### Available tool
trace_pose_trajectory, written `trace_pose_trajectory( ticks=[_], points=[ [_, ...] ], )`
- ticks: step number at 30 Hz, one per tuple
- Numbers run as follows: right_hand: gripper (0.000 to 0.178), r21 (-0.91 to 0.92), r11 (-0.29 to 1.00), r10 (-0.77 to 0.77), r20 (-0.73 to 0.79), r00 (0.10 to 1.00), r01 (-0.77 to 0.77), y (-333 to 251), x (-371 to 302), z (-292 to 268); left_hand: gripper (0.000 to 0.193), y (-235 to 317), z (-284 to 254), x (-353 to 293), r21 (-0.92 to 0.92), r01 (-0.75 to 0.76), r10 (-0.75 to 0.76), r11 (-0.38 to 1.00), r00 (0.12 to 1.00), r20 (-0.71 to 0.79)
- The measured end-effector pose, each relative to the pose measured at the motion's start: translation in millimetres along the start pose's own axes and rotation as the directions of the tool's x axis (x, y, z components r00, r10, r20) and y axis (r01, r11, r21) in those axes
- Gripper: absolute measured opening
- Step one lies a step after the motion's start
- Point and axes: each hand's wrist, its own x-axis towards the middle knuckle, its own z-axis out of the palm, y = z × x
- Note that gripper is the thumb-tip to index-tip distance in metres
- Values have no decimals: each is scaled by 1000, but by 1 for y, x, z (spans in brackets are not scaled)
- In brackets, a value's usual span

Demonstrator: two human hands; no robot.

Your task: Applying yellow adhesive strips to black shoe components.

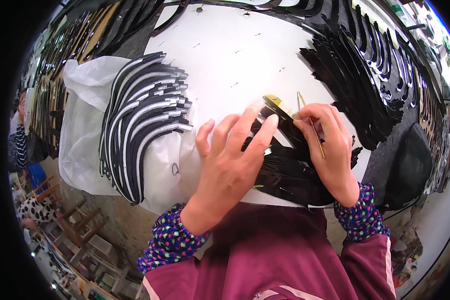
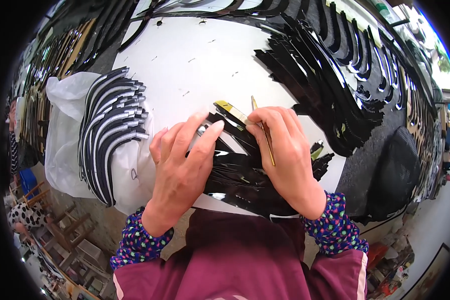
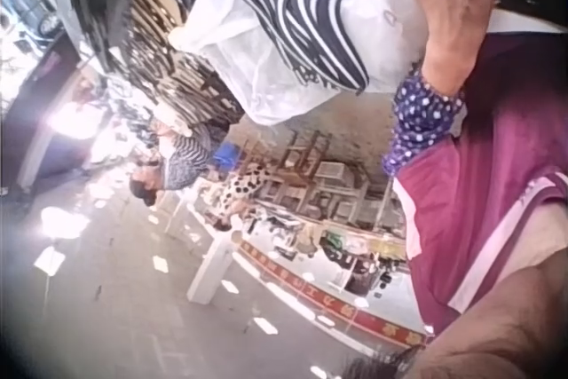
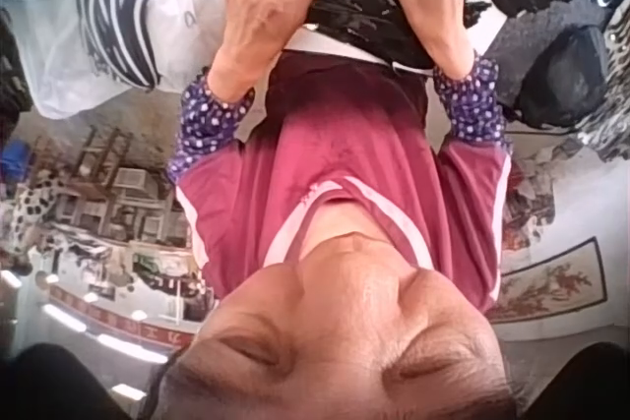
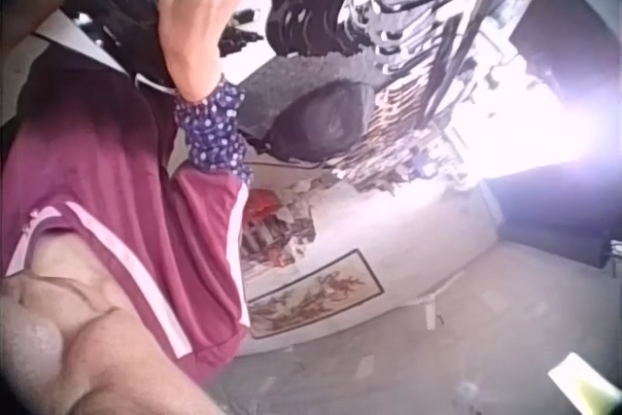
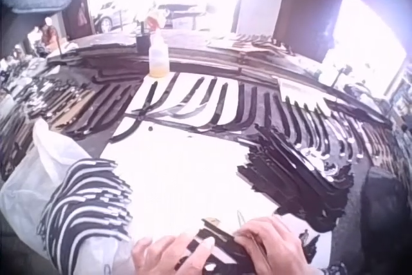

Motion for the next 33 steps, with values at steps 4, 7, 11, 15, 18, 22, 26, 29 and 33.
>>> trace_pose_trajectory(
  ticks=[4, 7, 11, 15, 18, 22, 26, 29, 33],
  points=[
    [19, -4, 1000, -22, -57, 998, 22, -1, 0, 4, 33, 1, -7, -11, 94, -30, 26, 995, 999, 41],
    [19, -11, 1000, -21, -52, 998, 21, -2, 0, 3, 34, 3, -11, -12, 142, -38, 32, 989, 999, 43],
    [20, -33, 998, -62, -35, 997, 61, -2, 1, 2, 39, 6, -11, -5, 134, -31, 23, 991, 998, 62],
    [20, 0, 999, -50, -12, 999, 50, 0, 2, 1, 46, 6, -10, 4, 100, -58, 49, 993, 995, 90],
    [18, -31, 999, -43, -3, 999, 43, 3, 3, -1, 47, 6, -11, 7, 114, -83, 73, 990, 993, 89],
    [17, -111, 989, -105, -97, 990, 94, 8, 6, -1, 47, 10, -19, 1, 85, -38, 27, 996, 991, 128],
    [18, -56, 996, -69, -78, 995, 64, 11, 5, -2, 37, 11, -23, -2, 102, -30, 15, 994, 990, 141],
    [18, -16, 999, -31, -75, 997, 30, 11, 5, -2, 31, 11, -18, 5, 122, -14, 5, 992, 997, 76],
    [19, 102, 991, 92, -66, 994, -85, 11, 4, -2, 24, 7, -13, 18, 104, 6, -8, 995, 1000, 15]
  ],
)
